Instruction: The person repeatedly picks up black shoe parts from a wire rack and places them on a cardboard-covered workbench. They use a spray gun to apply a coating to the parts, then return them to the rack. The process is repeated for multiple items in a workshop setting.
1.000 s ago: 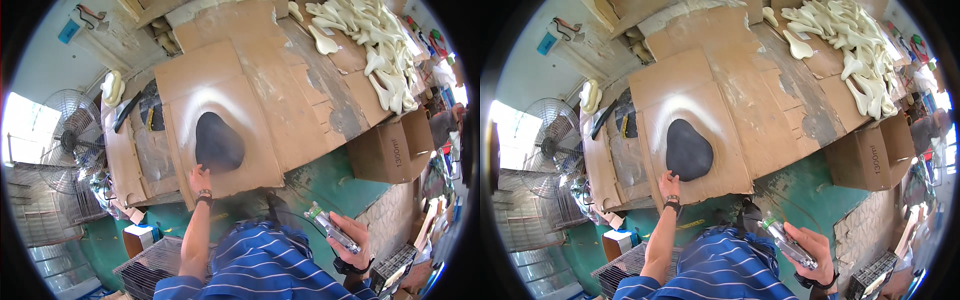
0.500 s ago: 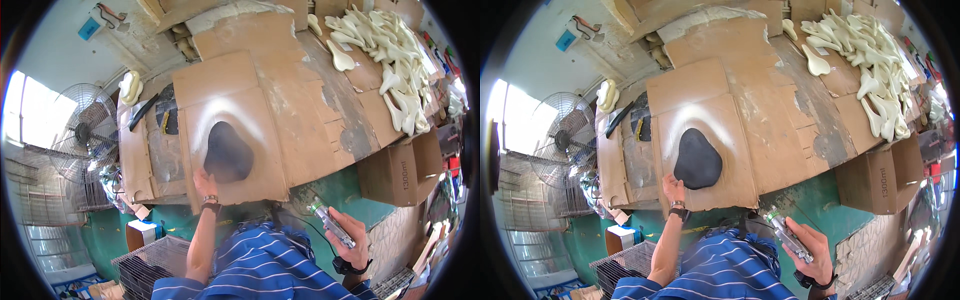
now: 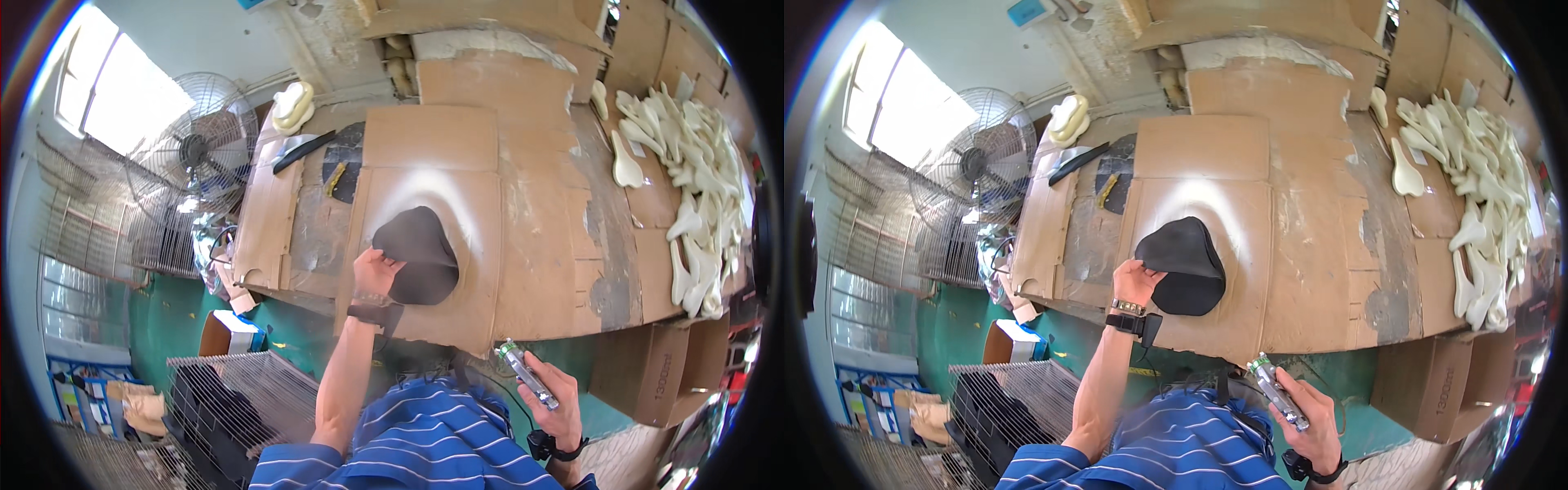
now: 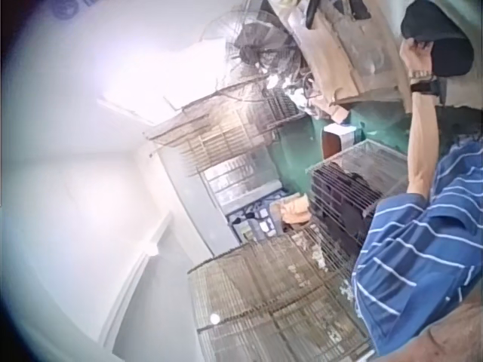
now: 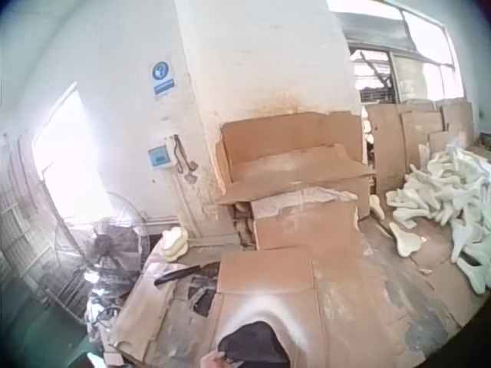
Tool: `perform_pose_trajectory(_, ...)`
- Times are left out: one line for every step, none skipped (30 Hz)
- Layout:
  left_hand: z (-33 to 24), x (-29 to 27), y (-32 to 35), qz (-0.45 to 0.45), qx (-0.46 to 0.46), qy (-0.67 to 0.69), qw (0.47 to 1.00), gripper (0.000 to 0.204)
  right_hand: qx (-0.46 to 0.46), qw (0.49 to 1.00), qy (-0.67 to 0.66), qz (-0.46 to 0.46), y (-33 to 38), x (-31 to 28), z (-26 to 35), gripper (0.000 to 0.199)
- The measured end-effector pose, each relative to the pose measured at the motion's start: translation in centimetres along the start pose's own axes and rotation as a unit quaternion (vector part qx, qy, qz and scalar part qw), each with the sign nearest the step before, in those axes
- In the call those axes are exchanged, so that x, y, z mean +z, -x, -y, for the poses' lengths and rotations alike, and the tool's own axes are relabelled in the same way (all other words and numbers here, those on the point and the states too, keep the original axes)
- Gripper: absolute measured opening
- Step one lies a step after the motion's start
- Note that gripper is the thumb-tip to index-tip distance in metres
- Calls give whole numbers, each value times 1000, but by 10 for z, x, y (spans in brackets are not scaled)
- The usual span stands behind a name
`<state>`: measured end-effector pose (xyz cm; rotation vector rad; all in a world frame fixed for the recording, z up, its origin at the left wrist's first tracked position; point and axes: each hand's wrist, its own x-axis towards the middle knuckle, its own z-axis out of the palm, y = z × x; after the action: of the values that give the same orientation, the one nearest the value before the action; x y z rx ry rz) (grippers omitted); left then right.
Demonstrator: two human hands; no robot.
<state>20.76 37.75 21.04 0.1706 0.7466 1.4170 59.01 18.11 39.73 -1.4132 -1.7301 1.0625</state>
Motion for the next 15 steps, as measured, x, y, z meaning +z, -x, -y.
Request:
perform_pose_trajectory(-3,4,6,11,11,4,1000,14,-6,1000,-1,9,-4,1,0,61)
perform_pose_trajectory(-3,11,10,9,23,-4,1000,16,-9,1000,0,16,-8,2,1,61)
perform_pose_trajectory(-3,18,15,8,35,-13,999,19,-12,1000,1,21,-11,3,1,61)
perform_pose_trajectory(-6,19,21,3,50,-22,998,21,-13,999,1,30,-14,5,2,58)
perform_pose_trajectory(-6,9,20,7,50,-28,998,21,-13,999,1,38,-19,6,2,55)
perform_pose_trajectory(-5,-5,15,10,49,-34,998,21,-12,999,2,45,-23,9,3,52)
perform_pose_trajectory(-2,-19,11,14,49,-40,998,22,-22,998,2,52,-27,11,3,51)
perform_pose_trajectory(1,-27,9,-14,52,-71,996,22,-27,998,6,53,-31,13,3,51)
perform_pose_trajectory(3,-36,11,-41,54,-103,992,22,-33,998,9,54,-35,14,1,51)
perform_pose_trajectory(7,-46,12,-66,53,-135,987,22,-41,998,12,52,-39,14,-5,50)
perform_pose_trajectory(11,-59,15,-88,55,-141,985,26,-48,997,16,50,-44,15,-14,50)
perform_pose_trajectory(14,-70,16,-96,33,-107,989,27,-54,997,23,43,-48,16,-22,49)
perform_pose_trajectory(17,-70,19,-127,33,-156,979,26,-23,998,27,45,-55,15,-31,48)
perform_pose_trajectory(18,-73,26,-163,37,-204,964,26,-13,998,50,22,-66,18,-42,50)
perform_pose_trajectory(19,-80,28,-175,34,-237,955,28,-3,997,72,0,-78,21,-54,52)
